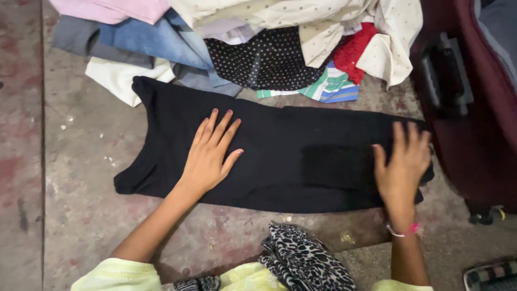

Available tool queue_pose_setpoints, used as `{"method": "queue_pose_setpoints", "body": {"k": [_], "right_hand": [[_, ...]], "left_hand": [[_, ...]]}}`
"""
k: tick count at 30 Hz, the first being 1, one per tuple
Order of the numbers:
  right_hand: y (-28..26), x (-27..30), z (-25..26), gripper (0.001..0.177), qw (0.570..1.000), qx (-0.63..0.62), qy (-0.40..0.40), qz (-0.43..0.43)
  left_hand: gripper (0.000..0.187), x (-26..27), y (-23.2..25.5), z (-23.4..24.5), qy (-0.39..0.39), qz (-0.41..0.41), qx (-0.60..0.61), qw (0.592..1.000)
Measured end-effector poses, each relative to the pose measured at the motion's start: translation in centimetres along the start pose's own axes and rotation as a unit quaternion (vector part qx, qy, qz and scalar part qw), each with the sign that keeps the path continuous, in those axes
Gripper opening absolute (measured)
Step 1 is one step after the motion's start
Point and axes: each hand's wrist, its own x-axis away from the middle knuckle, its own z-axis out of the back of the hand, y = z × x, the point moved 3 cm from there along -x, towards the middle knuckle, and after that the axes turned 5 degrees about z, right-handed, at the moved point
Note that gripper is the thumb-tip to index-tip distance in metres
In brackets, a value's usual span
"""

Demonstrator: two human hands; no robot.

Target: The person folds a black t-shirt, a white polka-dotted shirt, and a purple plaid shirt by hand on the floor, then places each folded item into an open maroon suitcase. The person handles each garment one at a time, smoothing and aligning edges before folding and packing.

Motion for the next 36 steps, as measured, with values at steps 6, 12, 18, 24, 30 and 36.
{"method": "queue_pose_setpoints", "body": {"k": [6, 12, 18, 24, 30, 36], "right_hand": [[5.2, 3.2, -0.3, 0.058, 0.993, 0.003, 0.023, -0.115], [8.1, 4.1, -0.1, 0.055, 0.975, 0.009, 0.001, -0.223], [7.7, 4.3, -0.6, 0.040, 0.981, -0.040, 0.036, -0.186], [9.0, 4.4, -0.9, 0.030, 0.950, -0.245, 0.084, -0.173], [8.8, 1.1, 1.0, 0.030, 0.905, -0.384, 0.046, -0.174], [-1.4, -2.1, 7.4, 0.043, 0.964, -0.260, -0.022, 0.045]], "left_hand": [[0.058, -0.8, 0.9, 0.1, -0.008, 0.009, 0.004, 1.000], [0.051, -1.8, 4.9, -0.1, -0.035, -0.026, 0.078, 0.996], [0.046, -4.0, 10.4, -2.0, -0.087, -0.121, 0.146, 0.978], [0.048, -4.9, 14.7, -4.5, -0.157, -0.167, 0.264, 0.937], [0.056, -5.7, 15.5, -8.8, -0.302, 0.037, 0.524, 0.795], [0.061, -5.8, 13.1, -11.8, -0.340, 0.223, 0.719, 0.563]]}}
